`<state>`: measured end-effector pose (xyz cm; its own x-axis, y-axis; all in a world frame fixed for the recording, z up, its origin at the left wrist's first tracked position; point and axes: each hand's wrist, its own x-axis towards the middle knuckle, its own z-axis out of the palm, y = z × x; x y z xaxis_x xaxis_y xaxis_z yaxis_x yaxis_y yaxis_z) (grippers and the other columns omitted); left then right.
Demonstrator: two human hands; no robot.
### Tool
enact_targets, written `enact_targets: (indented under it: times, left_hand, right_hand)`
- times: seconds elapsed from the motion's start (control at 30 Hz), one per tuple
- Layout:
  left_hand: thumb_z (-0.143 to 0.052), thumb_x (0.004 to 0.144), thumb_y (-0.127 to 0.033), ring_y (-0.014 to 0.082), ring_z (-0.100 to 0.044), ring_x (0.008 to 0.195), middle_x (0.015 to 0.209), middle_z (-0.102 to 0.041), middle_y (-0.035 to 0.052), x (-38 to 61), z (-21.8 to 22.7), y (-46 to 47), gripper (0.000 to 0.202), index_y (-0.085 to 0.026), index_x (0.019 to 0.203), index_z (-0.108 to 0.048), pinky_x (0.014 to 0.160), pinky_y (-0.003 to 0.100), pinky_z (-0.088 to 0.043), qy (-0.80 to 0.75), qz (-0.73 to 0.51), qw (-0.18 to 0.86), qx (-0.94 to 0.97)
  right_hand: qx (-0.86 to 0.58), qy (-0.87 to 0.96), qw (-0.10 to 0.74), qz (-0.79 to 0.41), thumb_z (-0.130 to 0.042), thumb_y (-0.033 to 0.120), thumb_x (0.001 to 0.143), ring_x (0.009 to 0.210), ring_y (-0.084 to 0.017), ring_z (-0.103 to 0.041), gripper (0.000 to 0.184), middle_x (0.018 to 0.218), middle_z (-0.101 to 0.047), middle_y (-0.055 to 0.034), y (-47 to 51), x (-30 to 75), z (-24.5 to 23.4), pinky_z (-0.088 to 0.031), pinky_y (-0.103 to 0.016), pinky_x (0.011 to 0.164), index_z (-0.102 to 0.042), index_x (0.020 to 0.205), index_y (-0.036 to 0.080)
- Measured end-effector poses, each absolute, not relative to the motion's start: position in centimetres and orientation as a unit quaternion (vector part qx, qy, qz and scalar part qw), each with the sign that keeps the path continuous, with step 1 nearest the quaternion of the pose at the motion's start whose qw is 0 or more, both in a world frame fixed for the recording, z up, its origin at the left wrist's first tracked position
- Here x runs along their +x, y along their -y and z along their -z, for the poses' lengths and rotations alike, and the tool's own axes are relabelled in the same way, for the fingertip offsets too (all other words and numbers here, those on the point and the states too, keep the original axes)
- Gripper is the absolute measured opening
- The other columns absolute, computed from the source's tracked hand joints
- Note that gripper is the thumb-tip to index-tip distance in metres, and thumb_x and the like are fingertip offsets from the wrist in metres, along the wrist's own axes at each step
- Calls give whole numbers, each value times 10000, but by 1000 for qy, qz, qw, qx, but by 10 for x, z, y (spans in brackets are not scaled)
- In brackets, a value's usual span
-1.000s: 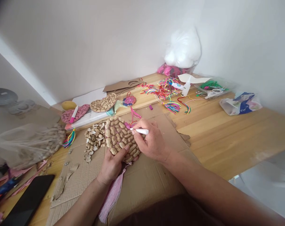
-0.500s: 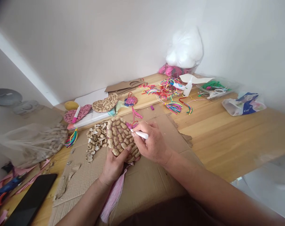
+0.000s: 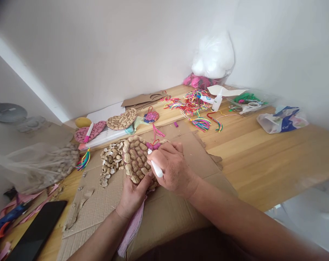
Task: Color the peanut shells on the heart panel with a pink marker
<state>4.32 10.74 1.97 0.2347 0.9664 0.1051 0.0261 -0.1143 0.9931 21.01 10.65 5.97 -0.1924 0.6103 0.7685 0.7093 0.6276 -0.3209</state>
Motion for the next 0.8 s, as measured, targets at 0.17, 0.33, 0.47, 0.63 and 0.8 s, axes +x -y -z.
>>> enact_targets:
  times: [0.17,0.33,0.47,0.63,0.8]
  left_hand:
    - [-675,922,-331,255,-714,1068,1100,-785,86,44,-24,-106,248,-181,1100,-760,1020,379,-528,-423,-453,514,593]
    - [-704,890,-332,263,-715,1055,1069,-784,96,45,-25,-109,250,-160,1066,-749,993,389,-547,-436,-467,518,569]
    - [-754,841,-376,265,-727,1014,1052,-786,104,46,-28,-110,324,-146,1069,-738,929,395,-587,-436,-480,545,531]
    - [-823,765,-407,266,-742,939,932,-787,89,49,-33,-109,376,-133,1008,-736,897,412,-613,-444,-486,571,490]
    - [-828,768,-367,265,-755,906,954,-781,93,47,-28,-110,376,-137,1047,-726,855,404,-628,-428,-487,613,451]
  right_hand:
    - [-429,782,448,61,-580,158,933,851,-212,-607,70,809,-717,-19,-106,211,-59,-318,-405,822,-582,951,225]
    - [-435,797,416,49,-556,90,882,876,-225,-613,133,812,-723,-25,-105,210,-57,-293,-412,795,-567,913,219]
    - [-436,796,418,39,-566,108,893,911,-225,-613,128,840,-733,-20,-106,212,-54,-295,-413,820,-575,943,226]
    - [-426,805,410,38,-572,131,905,924,-227,-612,103,839,-725,-20,-108,214,-52,-297,-413,827,-580,947,225]
    - [-454,785,418,46,-584,136,916,904,-224,-615,89,824,-727,-20,-110,215,-53,-294,-407,816,-588,910,224]
